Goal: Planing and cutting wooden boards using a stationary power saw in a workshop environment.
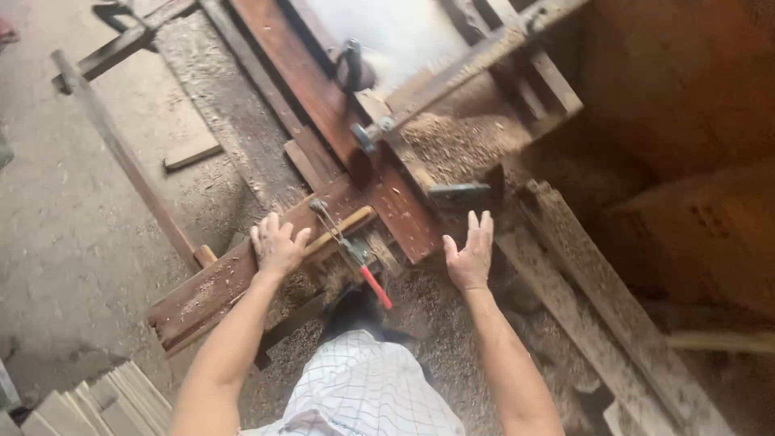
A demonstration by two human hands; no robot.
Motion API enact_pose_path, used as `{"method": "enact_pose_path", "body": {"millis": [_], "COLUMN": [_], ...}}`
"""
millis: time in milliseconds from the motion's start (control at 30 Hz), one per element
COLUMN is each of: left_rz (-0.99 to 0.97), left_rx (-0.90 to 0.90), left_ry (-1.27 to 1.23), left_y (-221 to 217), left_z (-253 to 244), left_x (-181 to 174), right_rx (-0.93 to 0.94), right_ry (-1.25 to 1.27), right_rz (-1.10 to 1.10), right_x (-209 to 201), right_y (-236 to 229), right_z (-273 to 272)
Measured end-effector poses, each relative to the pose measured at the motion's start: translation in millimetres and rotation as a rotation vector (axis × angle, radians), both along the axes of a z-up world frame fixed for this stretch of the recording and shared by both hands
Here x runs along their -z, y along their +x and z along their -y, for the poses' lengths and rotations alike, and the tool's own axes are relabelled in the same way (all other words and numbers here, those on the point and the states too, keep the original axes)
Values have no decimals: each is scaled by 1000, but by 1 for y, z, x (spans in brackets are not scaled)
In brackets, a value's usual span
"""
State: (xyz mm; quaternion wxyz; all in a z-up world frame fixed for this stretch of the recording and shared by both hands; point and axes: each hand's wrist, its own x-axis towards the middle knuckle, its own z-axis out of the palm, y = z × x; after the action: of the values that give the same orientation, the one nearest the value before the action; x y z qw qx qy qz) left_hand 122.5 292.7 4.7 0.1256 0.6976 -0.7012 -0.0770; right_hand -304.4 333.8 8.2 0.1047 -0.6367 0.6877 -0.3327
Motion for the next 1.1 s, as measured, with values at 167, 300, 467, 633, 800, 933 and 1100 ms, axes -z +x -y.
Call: {"method": "enact_pose_path", "body": {"millis": [167, 300, 467, 633, 800, 933, 1100], "left_rz": [85, -136, -311, -257, 517, 676, 1032], "left_rx": [40, 59, 633, 1138, 1380, 1480, 1435], "left_ry": [86, -271, -311, 273, 853, 876, 706], "left_y": [-13, -12, -176, -262, -327, -429, -578], "left_z": [-25, -66, -179, -220, -201, -184, -153], "left_x": [4, 34, -92, -32, 75, 79, 123], "right_rx": [340, 587, 844, 1050, 1379, 1272, 1903], "right_ry": [488, 1143, 1448, 1438, 438, 445, 395], "right_rz": [304, 442, 610, 685, 1563, 1161, 1693], "right_x": [139, 261, 306, 263, 270, 350, 205], "right_y": [-38, -48, 1, 56, 103, 206, 160], "right_z": [-211, -457, -722, -745, -631, -611, -583]}}
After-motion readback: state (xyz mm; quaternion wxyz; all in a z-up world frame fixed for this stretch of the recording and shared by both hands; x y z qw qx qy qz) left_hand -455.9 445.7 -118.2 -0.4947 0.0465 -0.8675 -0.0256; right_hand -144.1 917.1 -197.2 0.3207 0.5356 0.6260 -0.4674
